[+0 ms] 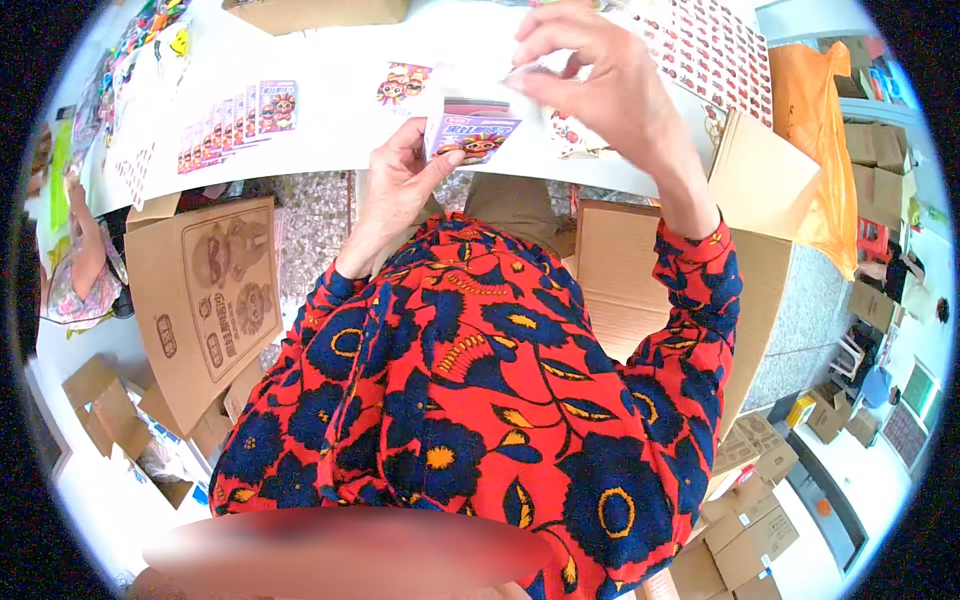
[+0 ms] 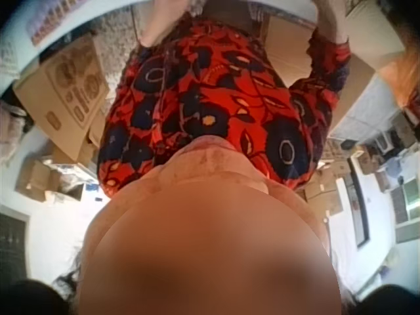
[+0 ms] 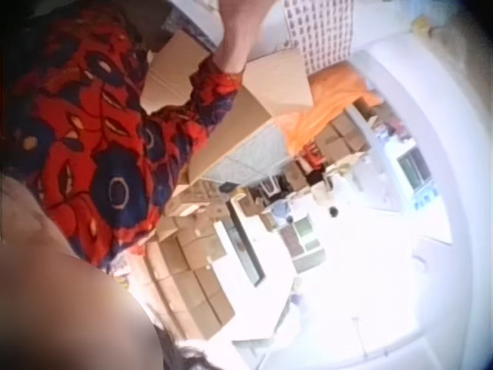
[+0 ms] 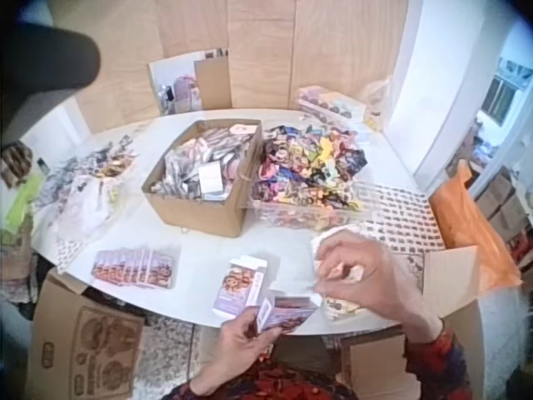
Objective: Packing small colorful pop-it toys into individual cardboard boxes and closing them.
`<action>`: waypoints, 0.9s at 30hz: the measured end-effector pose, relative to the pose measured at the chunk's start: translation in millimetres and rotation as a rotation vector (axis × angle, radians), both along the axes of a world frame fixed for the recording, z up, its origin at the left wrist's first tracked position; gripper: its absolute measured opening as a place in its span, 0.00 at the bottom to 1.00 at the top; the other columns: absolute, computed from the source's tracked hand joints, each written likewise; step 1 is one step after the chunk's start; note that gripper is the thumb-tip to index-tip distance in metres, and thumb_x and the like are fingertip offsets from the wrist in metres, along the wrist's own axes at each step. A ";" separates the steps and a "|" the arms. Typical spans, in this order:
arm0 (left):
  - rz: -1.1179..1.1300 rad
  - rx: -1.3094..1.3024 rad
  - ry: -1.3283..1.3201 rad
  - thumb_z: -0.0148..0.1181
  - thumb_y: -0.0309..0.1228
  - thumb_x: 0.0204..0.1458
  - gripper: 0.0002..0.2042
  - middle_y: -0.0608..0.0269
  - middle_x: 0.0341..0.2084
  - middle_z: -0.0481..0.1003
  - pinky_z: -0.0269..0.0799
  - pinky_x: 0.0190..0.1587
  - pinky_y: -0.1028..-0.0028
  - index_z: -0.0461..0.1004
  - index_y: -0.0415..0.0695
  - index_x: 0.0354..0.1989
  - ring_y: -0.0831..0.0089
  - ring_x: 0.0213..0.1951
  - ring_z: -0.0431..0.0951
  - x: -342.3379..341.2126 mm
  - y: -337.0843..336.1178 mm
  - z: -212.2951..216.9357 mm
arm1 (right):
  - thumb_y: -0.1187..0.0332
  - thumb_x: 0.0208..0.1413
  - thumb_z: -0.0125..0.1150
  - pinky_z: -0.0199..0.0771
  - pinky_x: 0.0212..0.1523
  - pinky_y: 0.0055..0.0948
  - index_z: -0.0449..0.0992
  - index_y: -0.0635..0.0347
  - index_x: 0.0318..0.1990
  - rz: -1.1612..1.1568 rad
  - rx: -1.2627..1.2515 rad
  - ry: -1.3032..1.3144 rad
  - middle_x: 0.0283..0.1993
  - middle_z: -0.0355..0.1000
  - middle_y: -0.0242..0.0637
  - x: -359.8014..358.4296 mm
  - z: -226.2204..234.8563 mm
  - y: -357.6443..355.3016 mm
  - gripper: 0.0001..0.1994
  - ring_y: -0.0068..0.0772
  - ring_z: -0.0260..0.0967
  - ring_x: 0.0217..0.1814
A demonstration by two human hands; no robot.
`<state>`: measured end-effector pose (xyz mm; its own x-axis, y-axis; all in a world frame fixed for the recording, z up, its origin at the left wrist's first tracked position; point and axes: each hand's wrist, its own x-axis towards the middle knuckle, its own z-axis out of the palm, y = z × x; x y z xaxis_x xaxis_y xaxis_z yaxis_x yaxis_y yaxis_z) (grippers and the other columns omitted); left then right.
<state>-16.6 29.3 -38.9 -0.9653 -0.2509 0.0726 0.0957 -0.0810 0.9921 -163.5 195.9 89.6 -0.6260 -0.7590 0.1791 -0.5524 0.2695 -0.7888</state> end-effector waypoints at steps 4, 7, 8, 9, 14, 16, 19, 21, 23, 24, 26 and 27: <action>-0.032 0.013 -0.035 0.61 0.23 0.50 0.13 0.69 0.30 0.73 0.66 0.32 0.82 0.71 0.35 0.45 0.85 0.31 0.68 4.1 -0.8 6.4 | 0.73 0.45 0.64 0.64 0.51 0.29 0.75 0.61 0.29 0.113 0.064 0.203 0.50 0.70 0.33 18.0 -5.7 -12.3 0.05 0.29 0.66 0.52; -0.049 0.052 -0.032 0.61 0.24 0.51 0.14 0.69 0.31 0.73 0.66 0.34 0.82 0.71 0.35 0.45 0.85 0.32 0.68 7.1 -1.2 7.3 | 0.73 0.45 0.64 0.62 0.56 0.31 0.75 0.61 0.29 0.099 0.081 0.237 0.51 0.70 0.34 22.6 -9.8 -15.7 0.05 0.33 0.65 0.56; -0.054 0.088 -0.022 0.61 0.24 0.51 0.14 0.69 0.31 0.73 0.65 0.34 0.82 0.70 0.35 0.45 0.85 0.33 0.68 7.8 -0.9 7.4 | 0.73 0.44 0.64 0.62 0.56 0.32 0.75 0.61 0.29 0.090 0.082 0.242 0.52 0.70 0.34 23.8 -9.7 -16.6 0.05 0.34 0.65 0.56; -0.048 0.089 -0.021 0.61 0.24 0.51 0.14 0.69 0.31 0.73 0.65 0.34 0.82 0.70 0.35 0.45 0.85 0.33 0.68 8.5 -1.0 8.5 | 0.73 0.44 0.64 0.62 0.56 0.32 0.75 0.61 0.29 0.095 0.083 0.242 0.52 0.70 0.34 23.3 -9.9 -18.3 0.05 0.34 0.65 0.56; -0.056 0.093 -0.024 0.60 0.24 0.51 0.13 0.66 0.33 0.74 0.66 0.37 0.81 0.70 0.34 0.45 0.84 0.35 0.69 11.9 -3.3 9.9 | 0.72 0.44 0.65 0.61 0.57 0.33 0.75 0.61 0.28 0.056 0.068 0.257 0.51 0.71 0.34 26.2 -0.4 -25.3 0.05 0.35 0.64 0.57; -0.056 0.118 -0.017 0.60 0.24 0.51 0.13 0.66 0.34 0.74 0.66 0.37 0.81 0.70 0.35 0.45 0.84 0.35 0.69 12.8 -2.4 12.8 | 0.72 0.45 0.65 0.61 0.57 0.33 0.75 0.61 0.28 0.045 0.076 0.278 0.51 0.71 0.34 28.5 -0.1 -25.6 0.05 0.35 0.64 0.57; -0.063 0.130 -0.021 0.60 0.24 0.52 0.13 0.65 0.34 0.74 0.66 0.38 0.81 0.70 0.35 0.45 0.83 0.36 0.69 13.8 -2.7 14.2 | 0.72 0.45 0.65 0.61 0.57 0.33 0.76 0.61 0.28 0.073 0.078 0.284 0.51 0.71 0.34 27.7 -8.6 -24.1 0.05 0.35 0.63 0.57; -0.068 0.117 -0.030 0.60 0.24 0.52 0.13 0.65 0.34 0.74 0.67 0.39 0.81 0.69 0.35 0.46 0.83 0.36 0.69 14.0 -2.6 13.9 | 0.72 0.45 0.65 0.61 0.57 0.33 0.76 0.61 0.29 0.114 0.074 0.270 0.51 0.71 0.34 25.3 -11.5 -24.3 0.05 0.35 0.63 0.58; -0.074 0.195 0.013 0.60 0.24 0.52 0.13 0.65 0.35 0.74 0.67 0.40 0.81 0.69 0.35 0.46 0.82 0.37 0.70 13.4 -1.9 13.2 | 0.72 0.45 0.65 0.61 0.58 0.32 0.77 0.60 0.31 0.142 0.071 0.268 0.51 0.71 0.35 23.7 -10.7 -24.9 0.05 0.35 0.63 0.58; -0.074 0.195 0.012 0.60 0.24 0.52 0.13 0.65 0.35 0.74 0.67 0.40 0.81 0.69 0.35 0.46 0.82 0.37 0.70 13.2 -2.4 12.9 | 0.72 0.45 0.65 0.61 0.58 0.32 0.77 0.60 0.31 0.142 0.071 0.267 0.51 0.71 0.35 23.5 -10.4 -24.9 0.05 0.35 0.63 0.58; -0.104 0.254 0.008 0.59 0.24 0.53 0.13 0.63 0.37 0.74 0.68 0.41 0.80 0.68 0.35 0.46 0.82 0.38 0.71 12.6 -3.6 12.9 | 0.73 0.45 0.65 0.61 0.58 0.32 0.77 0.60 0.33 0.147 0.028 0.217 0.52 0.70 0.35 23.5 -9.5 -24.4 0.06 0.35 0.64 0.58; -0.101 0.254 0.008 0.59 0.24 0.53 0.13 0.63 0.37 0.74 0.68 0.41 0.80 0.68 0.35 0.46 0.82 0.38 0.71 12.6 -4.0 13.4 | 0.73 0.45 0.65 0.61 0.58 0.32 0.77 0.60 0.33 0.150 0.027 0.217 0.52 0.70 0.35 25.0 -6.8 -25.9 0.06 0.35 0.64 0.58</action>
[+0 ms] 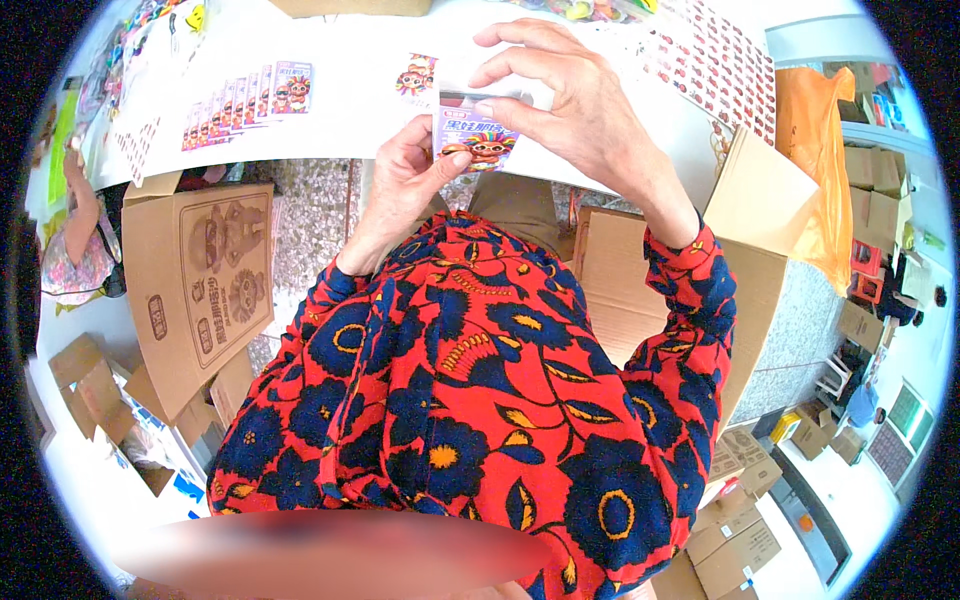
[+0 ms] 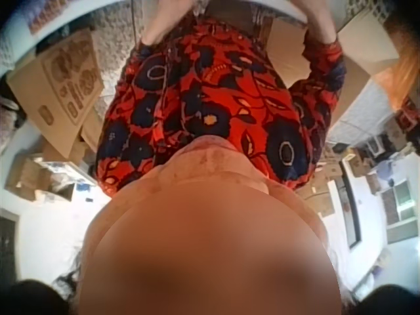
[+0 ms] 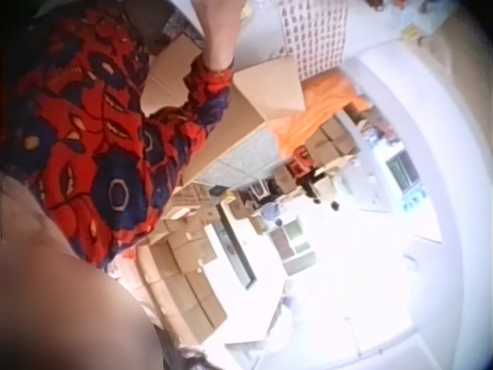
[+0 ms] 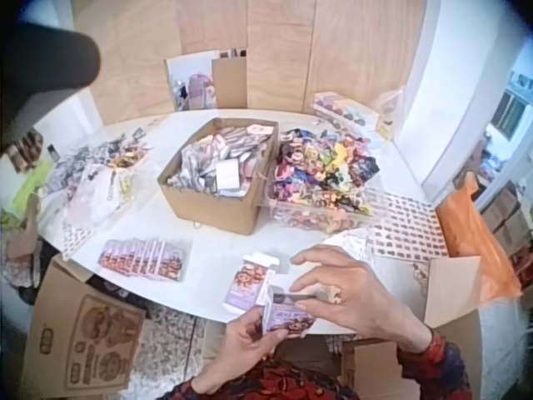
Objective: Packing small colorful pop-it toys into individual cardboard boxes and closing them.
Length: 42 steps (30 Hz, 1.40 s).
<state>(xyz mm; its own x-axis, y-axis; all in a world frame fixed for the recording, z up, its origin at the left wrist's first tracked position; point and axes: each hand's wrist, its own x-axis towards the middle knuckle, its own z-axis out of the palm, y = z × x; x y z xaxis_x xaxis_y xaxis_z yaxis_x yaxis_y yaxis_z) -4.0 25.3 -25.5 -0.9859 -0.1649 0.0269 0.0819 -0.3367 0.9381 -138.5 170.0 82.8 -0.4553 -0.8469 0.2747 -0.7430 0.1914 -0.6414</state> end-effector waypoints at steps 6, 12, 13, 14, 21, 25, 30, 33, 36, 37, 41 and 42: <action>-0.006 0.071 0.030 0.57 0.23 0.54 0.15 0.62 0.38 0.74 0.70 0.45 0.78 0.66 0.35 0.48 0.80 0.41 0.73 0.2 -2.7 9.1 | 0.77 0.44 0.64 0.61 0.59 0.34 0.73 0.61 0.45 -0.006 -0.150 0.025 0.54 0.68 0.41 3.6 -6.4 4.1 0.17 0.34 0.64 0.57; 0.068 0.097 0.049 0.56 0.25 0.55 0.15 0.62 0.40 0.74 0.69 0.46 0.77 0.65 0.35 0.50 0.80 0.42 0.72 -1.7 -1.5 21.0 | 0.79 0.50 0.61 0.65 0.56 0.32 0.63 0.63 0.55 -0.104 -0.317 -0.254 0.57 0.63 0.43 25.6 -50.9 15.0 0.24 0.33 0.65 0.55; 0.058 0.101 0.052 0.55 0.26 0.56 0.16 0.62 0.41 0.74 0.69 0.47 0.77 0.65 0.35 0.51 0.79 0.43 0.72 -1.4 -1.6 22.9 | 0.78 0.50 0.61 0.66 0.55 0.32 0.63 0.63 0.55 -0.130 -0.346 -0.313 0.57 0.63 0.42 31.6 -53.4 12.2 0.24 0.32 0.65 0.55; 0.047 0.106 0.055 0.55 0.27 0.56 0.16 0.61 0.41 0.74 0.69 0.47 0.77 0.65 0.34 0.51 0.79 0.43 0.72 -0.9 -2.0 23.8 | 0.78 0.51 0.61 0.68 0.54 0.31 0.63 0.63 0.56 -0.157 -0.375 -0.372 0.57 0.63 0.42 35.6 -55.5 8.3 0.23 0.31 0.65 0.55; 0.045 -0.077 0.065 0.55 0.27 0.56 0.17 0.60 0.43 0.73 0.69 0.47 0.76 0.64 0.33 0.52 0.77 0.44 0.72 2.4 -8.1 17.8 | 0.80 0.52 0.59 0.72 0.46 0.26 0.64 0.64 0.54 -0.085 -0.457 -0.529 0.46 0.69 0.40 30.2 -59.3 5.7 0.21 0.29 0.69 0.47; 0.053 -0.224 0.069 0.58 0.28 0.54 0.20 0.56 0.43 0.73 0.71 0.47 0.73 0.63 0.34 0.54 0.74 0.44 0.74 3.1 -13.4 11.9 | 0.82 0.52 0.59 0.73 0.43 0.24 0.65 0.65 0.52 -0.041 -0.443 -0.494 0.45 0.70 0.39 28.2 -57.2 9.3 0.19 0.26 0.69 0.45; 0.288 -0.386 0.167 0.63 0.25 0.48 0.29 0.49 0.49 0.70 0.75 0.46 0.69 0.60 0.38 0.59 0.66 0.46 0.75 0.7 -10.0 22.5 | 0.84 0.50 0.58 0.70 0.35 0.18 0.67 0.66 0.50 -0.103 -0.388 -0.333 0.44 0.70 0.37 32.5 -52.3 9.8 0.18 0.20 0.69 0.38; 0.278 -0.465 0.200 0.65 0.24 0.45 0.32 0.47 0.54 0.67 0.76 0.45 0.68 0.60 0.40 0.60 0.62 0.47 0.75 1.9 -16.3 23.0 | 0.84 0.50 0.59 0.69 0.33 0.18 0.67 0.66 0.50 -0.103 -0.435 -0.342 0.45 0.70 0.37 33.3 -50.9 9.3 0.18 0.20 0.68 0.37; 0.268 -0.568 0.266 0.66 0.24 0.45 0.31 0.48 0.55 0.66 0.76 0.45 0.68 0.61 0.40 0.59 0.61 0.48 0.75 3.2 -20.3 23.7 | 0.84 0.49 0.59 0.70 0.34 0.18 0.67 0.66 0.50 -0.082 -0.435 -0.294 0.46 0.70 0.39 33.5 -50.1 11.0 0.19 0.20 0.69 0.37; 0.272 -0.595 0.287 0.66 0.24 0.44 0.30 0.48 0.54 0.67 0.76 0.45 0.68 0.62 0.39 0.59 0.61 0.49 0.75 3.4 -20.6 25.3 | 0.84 0.49 0.59 0.70 0.34 0.18 0.67 0.66 0.50 -0.082 -0.435 -0.294 0.46 0.70 0.39 33.3 -50.2 10.8 0.19 0.20 0.69 0.37; 0.286 -0.654 0.328 0.66 0.24 0.43 0.30 0.47 0.54 0.67 0.76 0.46 0.68 0.63 0.39 0.58 0.61 0.49 0.74 3.8 -21.9 24.6 | 0.84 0.49 0.59 0.72 0.35 0.19 0.68 0.67 0.49 -0.042 -0.458 -0.296 0.47 0.70 0.41 30.9 -48.2 10.9 0.18 0.21 0.69 0.38; 0.285 -0.654 0.328 0.66 0.24 0.43 0.30 0.47 0.54 0.67 0.76 0.46 0.68 0.63 0.39 0.58 0.61 0.49 0.74 3.4 -23.1 25.3 | 0.85 0.49 0.59 0.72 0.35 0.19 0.68 0.67 0.49 -0.029 -0.439 -0.272 0.48 0.70 0.42 30.2 -47.5 11.8 0.18 0.22 0.70 0.39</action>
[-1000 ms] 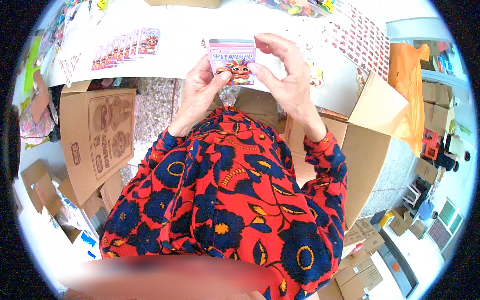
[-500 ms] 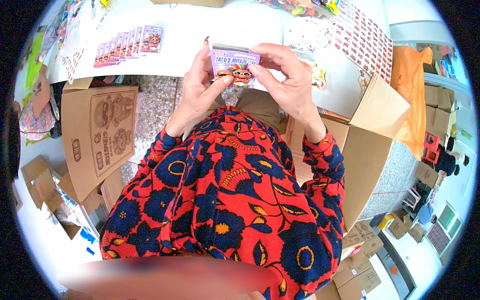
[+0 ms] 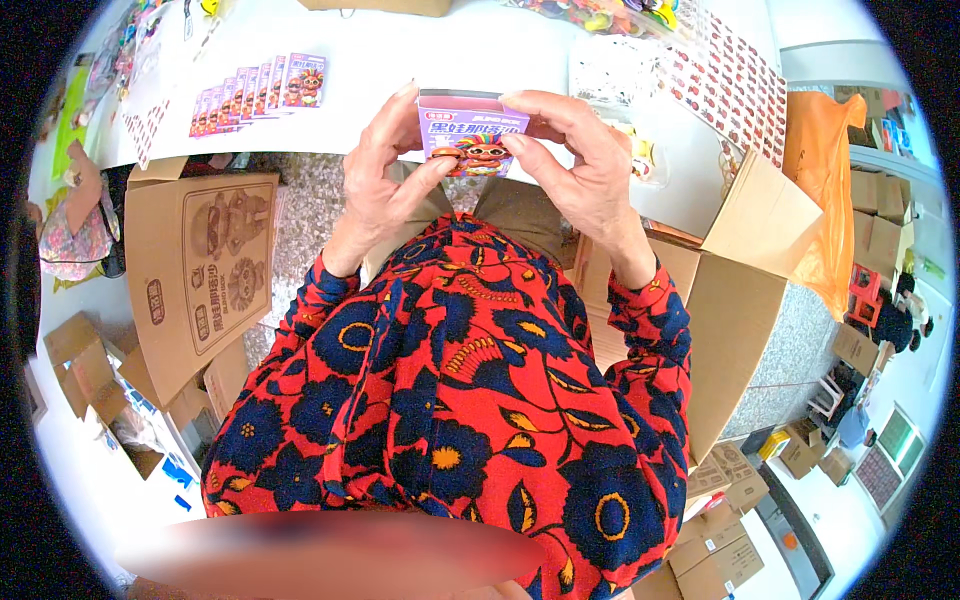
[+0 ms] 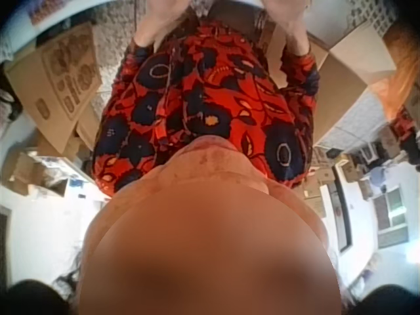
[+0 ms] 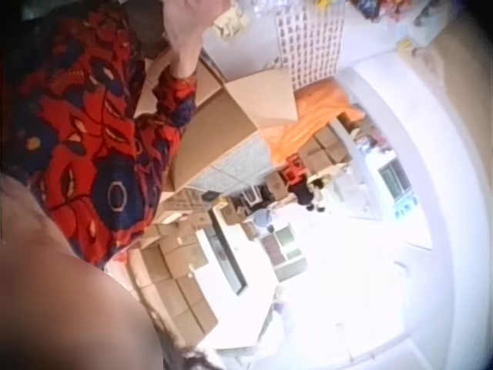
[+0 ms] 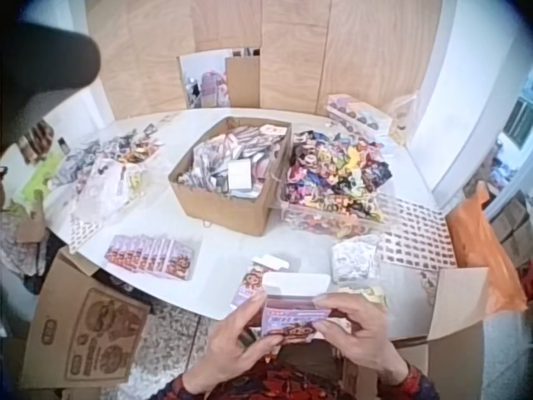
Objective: Packing small colorful pop-it toys into individual cardboard boxes and closing them.
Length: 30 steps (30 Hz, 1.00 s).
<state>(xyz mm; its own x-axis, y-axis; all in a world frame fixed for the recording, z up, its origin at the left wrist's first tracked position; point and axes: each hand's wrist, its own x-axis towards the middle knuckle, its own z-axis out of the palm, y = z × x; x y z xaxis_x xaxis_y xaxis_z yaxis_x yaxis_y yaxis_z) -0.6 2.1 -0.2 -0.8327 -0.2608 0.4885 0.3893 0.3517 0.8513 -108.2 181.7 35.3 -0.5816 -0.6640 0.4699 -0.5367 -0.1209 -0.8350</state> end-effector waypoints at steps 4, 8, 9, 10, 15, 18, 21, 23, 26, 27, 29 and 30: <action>-0.057 -0.012 0.001 0.66 0.23 0.43 0.30 0.49 0.54 0.68 0.75 0.46 0.70 0.63 0.40 0.58 0.63 0.47 0.75 0.9 -5.5 6.5 | 0.85 0.49 0.59 0.73 0.36 0.20 0.68 0.67 0.49 0.047 -0.023 -0.009 0.47 0.70 0.42 -1.6 -1.3 2.5 0.18 0.23 0.70 0.40; -0.065 -0.004 -0.052 0.66 0.22 0.43 0.30 0.50 0.54 0.68 0.74 0.46 0.70 0.64 0.41 0.57 0.64 0.46 0.76 3.9 -5.9 15.9 | 0.85 0.49 0.59 0.73 0.37 0.21 0.68 0.68 0.50 0.048 -0.025 0.006 0.47 0.70 0.43 -1.6 0.4 1.6 0.19 0.24 0.71 0.41; -0.064 -0.006 -0.051 0.66 0.22 0.43 0.30 0.50 0.54 0.68 0.74 0.46 0.70 0.64 0.41 0.57 0.64 0.46 0.76 4.2 -5.8 16.0 | 0.84 0.49 0.59 0.74 0.37 0.21 0.68 0.68 0.50 0.052 -0.027 -0.014 0.47 0.70 0.43 -1.7 1.1 0.8 0.19 0.25 0.71 0.41; -0.066 0.026 -0.055 0.66 0.23 0.43 0.29 0.50 0.53 0.69 0.74 0.46 0.70 0.65 0.41 0.57 0.64 0.46 0.76 4.5 -5.3 15.3 | 0.84 0.49 0.59 0.74 0.37 0.21 0.68 0.68 0.50 0.053 -0.030 -0.012 0.47 0.70 0.43 -2.3 1.1 0.9 0.19 0.25 0.71 0.41; -0.092 0.018 -0.078 0.66 0.23 0.43 0.27 0.50 0.51 0.70 0.73 0.47 0.69 0.67 0.41 0.55 0.63 0.48 0.75 5.7 -9.4 14.9 | 0.83 0.50 0.59 0.75 0.42 0.24 0.69 0.69 0.49 0.076 0.039 -0.002 0.48 0.70 0.43 -5.0 0.1 3.9 0.17 0.29 0.72 0.44; -0.113 -0.108 -0.012 0.66 0.23 0.43 0.26 0.49 0.50 0.71 0.72 0.49 0.68 0.68 0.40 0.54 0.61 0.49 0.75 6.0 -14.5 17.2 | 0.81 0.50 0.60 0.75 0.44 0.26 0.70 0.67 0.51 0.100 0.107 -0.002 0.47 0.72 0.42 -5.3 6.9 2.4 0.19 0.30 0.72 0.45; -0.103 -0.282 0.070 0.69 0.28 0.42 0.32 0.47 0.47 0.72 0.76 0.43 0.68 0.63 0.38 0.57 0.62 0.43 0.78 4.0 -19.7 13.3 | 0.80 0.49 0.61 0.76 0.44 0.27 0.71 0.65 0.51 0.079 0.158 0.051 0.46 0.73 0.42 -3.1 14.6 -0.5 0.19 0.30 0.72 0.46; -0.067 -0.280 0.035 0.68 0.27 0.42 0.31 0.47 0.47 0.72 0.76 0.44 0.68 0.63 0.38 0.57 0.61 0.43 0.78 3.8 -18.9 13.6 | 0.79 0.49 0.61 0.76 0.43 0.26 0.72 0.64 0.50 0.073 0.161 0.047 0.45 0.74 0.42 -2.7 17.3 -1.5 0.18 0.30 0.73 0.45; -0.127 -0.287 0.049 0.68 0.26 0.42 0.29 0.47 0.48 0.72 0.76 0.44 0.68 0.65 0.38 0.55 0.60 0.43 0.78 2.9 -22.0 18.0 | 0.79 0.48 0.62 0.75 0.41 0.25 0.73 0.64 0.49 0.075 0.181 0.067 0.45 0.74 0.42 -2.5 19.2 -1.7 0.18 0.29 0.73 0.43; -0.127 -0.286 0.051 0.68 0.26 0.42 0.29 0.47 0.48 0.72 0.76 0.44 0.68 0.65 0.38 0.55 0.60 0.43 0.78 3.8 -22.2 18.7 | 0.79 0.48 0.62 0.75 0.40 0.25 0.73 0.64 0.49 0.082 0.194 0.089 0.45 0.74 0.42 -2.5 19.5 -1.1 0.18 0.29 0.73 0.41; -0.194 -0.140 -0.024 0.64 0.24 0.45 0.23 0.51 0.48 0.72 0.73 0.48 0.69 0.68 0.41 0.53 0.61 0.45 0.76 6.4 -21.8 19.5 | 0.79 0.47 0.62 0.75 0.39 0.25 0.73 0.63 0.49 0.090 0.183 0.149 0.45 0.75 0.41 -3.2 19.7 -1.1 0.18 0.29 0.73 0.40; -0.191 -0.139 -0.025 0.64 0.24 0.45 0.23 0.51 0.48 0.72 0.73 0.48 0.69 0.68 0.41 0.53 0.61 0.45 0.76 6.9 -22.1 19.8 | 0.79 0.47 0.63 0.75 0.38 0.25 0.73 0.63 0.49 0.099 0.168 0.206 0.44 0.75 0.41 -3.2 20.0 -1.1 0.18 0.28 0.73 0.40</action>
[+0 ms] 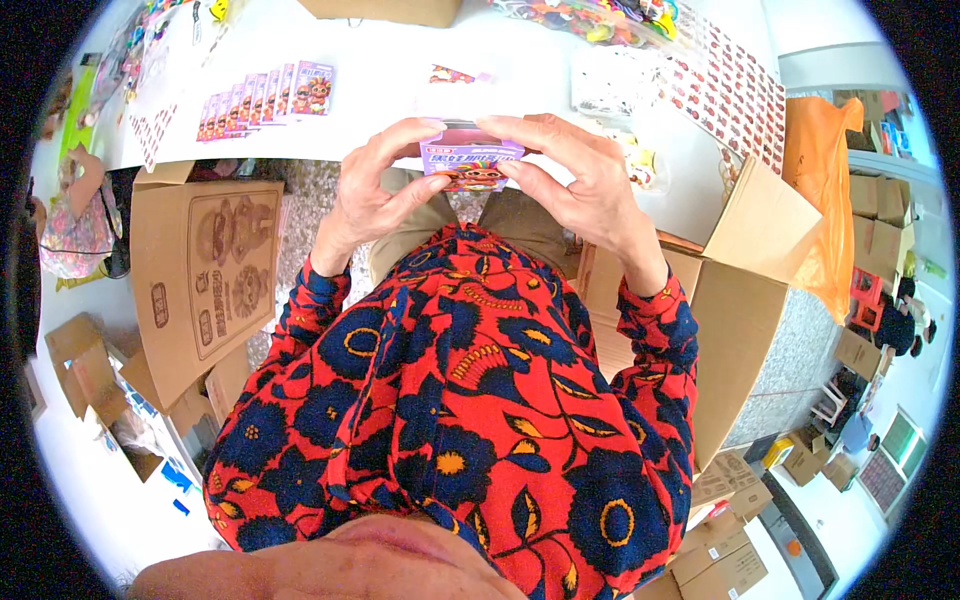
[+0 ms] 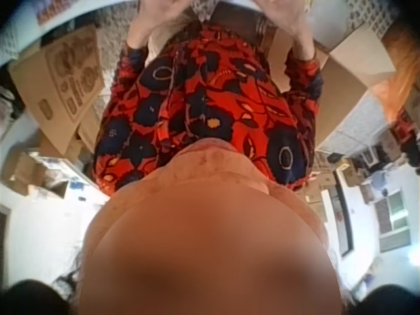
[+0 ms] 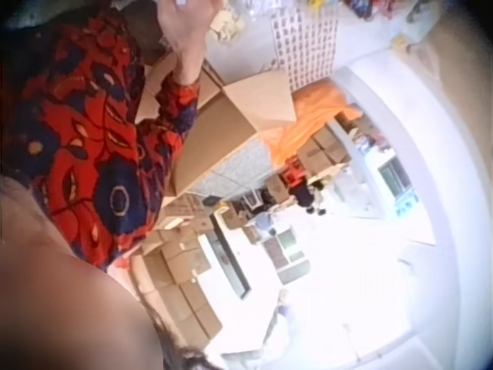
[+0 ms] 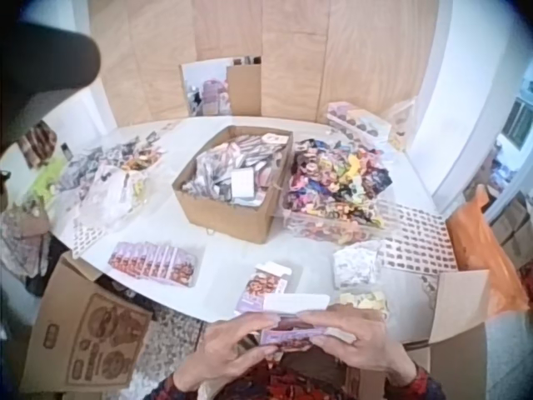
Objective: Packing small colorful pop-it toys into individual cardboard boxes and closing them.
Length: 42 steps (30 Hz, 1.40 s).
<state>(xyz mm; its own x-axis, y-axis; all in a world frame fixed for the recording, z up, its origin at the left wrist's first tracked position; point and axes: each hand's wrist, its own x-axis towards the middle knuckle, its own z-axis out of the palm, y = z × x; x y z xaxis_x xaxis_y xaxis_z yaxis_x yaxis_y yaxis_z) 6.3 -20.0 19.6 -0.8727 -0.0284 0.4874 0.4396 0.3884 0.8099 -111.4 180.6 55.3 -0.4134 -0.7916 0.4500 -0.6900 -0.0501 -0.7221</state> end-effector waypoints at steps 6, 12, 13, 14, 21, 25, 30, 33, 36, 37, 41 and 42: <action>-0.064 0.201 -0.093 0.62 0.24 0.48 0.22 0.55 0.46 0.72 0.74 0.45 0.69 0.66 0.41 0.53 0.66 0.42 0.77 0.4 -2.0 0.7 | 0.78 0.47 0.64 0.74 0.41 0.24 0.72 0.63 0.50 -0.061 0.037 -0.127 0.46 0.74 0.39 8.0 2.1 -0.5 0.20 0.25 0.72 0.41; -0.066 0.253 -0.139 0.61 0.24 0.49 0.21 0.57 0.47 0.70 0.74 0.45 0.71 0.64 0.40 0.53 0.68 0.42 0.77 2.3 1.7 6.3 | 0.79 0.46 0.65 0.73 0.43 0.25 0.68 0.67 0.54 -0.133 -0.050 -0.318 0.48 0.72 0.42 15.8 -3.6 2.0 0.24 0.23 0.71 0.43; -0.065 0.259 -0.148 0.61 0.24 0.49 0.21 0.57 0.47 0.70 0.74 0.44 0.70 0.64 0.39 0.53 0.68 0.42 0.77 3.0 2.3 7.2 | 0.79 0.46 0.65 0.73 0.43 0.25 0.68 0.67 0.54 -0.132 -0.051 -0.319 0.48 0.72 0.42 15.2 -4.7 1.9 0.24 0.23 0.71 0.43; -0.064 0.264 -0.157 0.60 0.24 0.49 0.21 0.57 0.46 0.70 0.74 0.44 0.70 0.64 0.39 0.53 0.68 0.42 0.78 3.3 2.7 8.2 | 0.80 0.46 0.65 0.73 0.44 0.25 0.67 0.68 0.54 -0.107 -0.096 -0.322 0.47 0.72 0.43 14.3 -6.8 1.9 0.25 0.24 0.71 0.44; -0.035 0.206 -0.128 0.59 0.25 0.50 0.20 0.56 0.45 0.71 0.74 0.45 0.70 0.64 0.39 0.52 0.67 0.42 0.77 4.7 2.8 15.3 | 0.80 0.47 0.64 0.73 0.44 0.25 0.71 0.68 0.48 -0.059 -0.047 -0.026 0.43 0.73 0.43 9.0 -5.2 4.3 0.18 0.29 0.72 0.45; -0.048 0.197 -0.114 0.59 0.24 0.50 0.20 0.54 0.45 0.72 0.74 0.44 0.69 0.64 0.38 0.53 0.65 0.42 0.78 2.0 1.6 8.8 | 0.80 0.48 0.63 0.74 0.43 0.26 0.73 0.68 0.44 -0.063 -0.083 -0.181 0.41 0.74 0.43 11.3 -6.3 0.0 0.14 0.30 0.72 0.45; -0.050 0.207 -0.175 0.59 0.22 0.49 0.21 0.53 0.45 0.72 0.75 0.44 0.69 0.64 0.38 0.53 0.65 0.41 0.78 3.4 3.5 12.6 | 0.80 0.49 0.61 0.72 0.45 0.28 0.72 0.68 0.45 -0.124 -0.047 -0.096 0.47 0.71 0.43 10.4 -5.2 -1.8 0.14 0.29 0.70 0.47; -0.011 0.214 -0.125 0.59 0.21 0.49 0.21 0.54 0.44 0.72 0.75 0.43 0.70 0.64 0.38 0.53 0.66 0.41 0.78 2.8 6.8 7.9 | 0.80 0.49 0.60 0.70 0.48 0.28 0.68 0.69 0.49 -0.128 -0.216 -0.547 0.50 0.69 0.42 20.9 4.0 -11.7 0.18 0.29 0.69 0.48; -0.008 0.235 -0.131 0.59 0.21 0.49 0.20 0.54 0.44 0.72 0.75 0.43 0.70 0.65 0.37 0.52 0.66 0.41 0.78 4.0 6.0 5.9 | 0.81 0.49 0.59 0.69 0.50 0.29 0.65 0.69 0.54 -0.044 -0.133 -0.705 0.51 0.68 0.40 13.4 9.5 -11.3 0.22 0.29 0.68 0.49; -0.005 0.196 -0.094 0.59 0.21 0.49 0.20 0.54 0.44 0.72 0.75 0.43 0.71 0.65 0.37 0.52 0.66 0.40 0.78 3.7 5.1 4.8 | 0.81 0.49 0.59 0.69 0.50 0.29 0.65 0.69 0.54 -0.045 -0.135 -0.706 0.51 0.68 0.40 9.8 5.9 -10.0 0.22 0.29 0.68 0.49; 0.040 0.078 0.007 0.59 0.21 0.49 0.20 0.53 0.42 0.73 0.76 0.42 0.71 0.66 0.37 0.51 0.66 0.40 0.78 5.8 6.1 8.5 | 0.80 0.48 0.60 0.70 0.49 0.29 0.68 0.65 0.54 0.088 -0.109 -0.679 0.50 0.69 0.36 4.7 -1.7 -7.8 0.22 0.26 0.68 0.48; 0.042 0.078 0.004 0.59 0.21 0.49 0.20 0.53 0.42 0.73 0.76 0.42 0.71 0.66 0.37 0.51 0.66 0.40 0.78 6.8 7.5 7.9 | 0.79 0.48 0.61 0.72 0.47 0.28 0.70 0.62 0.53 0.095 -0.117 -0.716 0.49 0.69 0.33 5.0 -0.7 -8.3 0.22 0.23 0.67 0.47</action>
